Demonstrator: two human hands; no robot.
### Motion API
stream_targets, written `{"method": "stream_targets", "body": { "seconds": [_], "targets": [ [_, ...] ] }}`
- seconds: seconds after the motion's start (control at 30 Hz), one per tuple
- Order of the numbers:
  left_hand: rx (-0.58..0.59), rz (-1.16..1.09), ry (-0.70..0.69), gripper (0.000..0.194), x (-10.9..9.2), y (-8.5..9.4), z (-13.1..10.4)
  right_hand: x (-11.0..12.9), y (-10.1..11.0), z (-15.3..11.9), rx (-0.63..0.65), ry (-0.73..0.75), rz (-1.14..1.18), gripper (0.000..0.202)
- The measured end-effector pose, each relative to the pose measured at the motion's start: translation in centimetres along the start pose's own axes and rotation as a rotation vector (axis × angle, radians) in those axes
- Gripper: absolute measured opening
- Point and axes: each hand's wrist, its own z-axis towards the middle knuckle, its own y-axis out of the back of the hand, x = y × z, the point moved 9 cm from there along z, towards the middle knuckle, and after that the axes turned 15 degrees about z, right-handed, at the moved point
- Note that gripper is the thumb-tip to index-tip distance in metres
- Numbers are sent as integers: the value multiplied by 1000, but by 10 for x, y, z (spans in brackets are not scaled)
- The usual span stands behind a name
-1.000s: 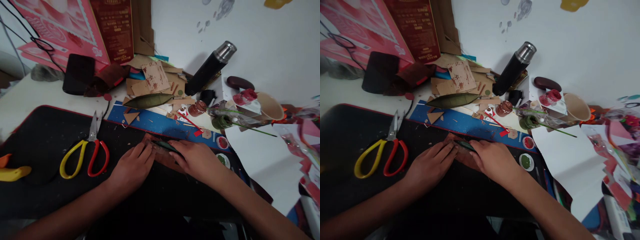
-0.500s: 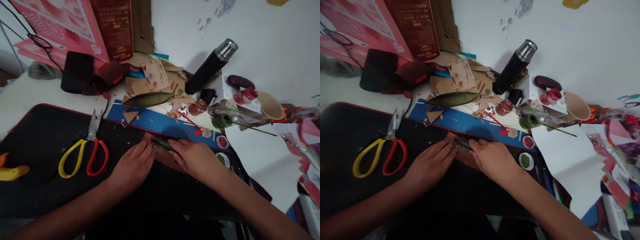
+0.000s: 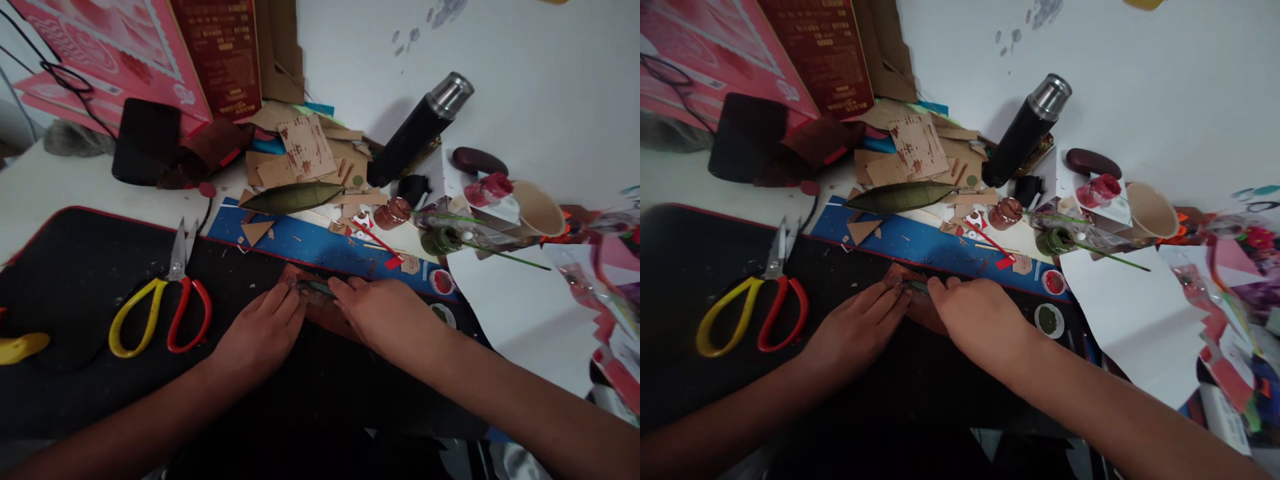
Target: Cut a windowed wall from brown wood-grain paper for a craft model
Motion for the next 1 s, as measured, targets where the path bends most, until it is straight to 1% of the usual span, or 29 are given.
{"method": "stream_targets", "body": {
  "seconds": [0.13,0.23,0.47,0.63,0.77,0.9,1.0],
  "targets": [
    [-9,-2,18,35,0,0,-1,4,0,0,65,-10,-47,43],
    [-13,-8,27,36,1,2,0,4,-2,-1,81,-14,-60,47],
    [0,-4,26,37,2,0,-1,-1,-6,-4,85,-43,-41,45],
    [4,1,29,37,0,-2,-2,-6,-9,-8,52,-68,-32,41],
    [5,-1,33,38,1,-1,-1,-8,-7,-11,12,-51,-23,38],
    [20,-7,38,38,1,-3,-2,-11,-6,-16,7,-82,-31,39],
    [17,-9,29,38,0,-4,-3,-11,-5,-17,2,-67,-33,39]
  ]
}}
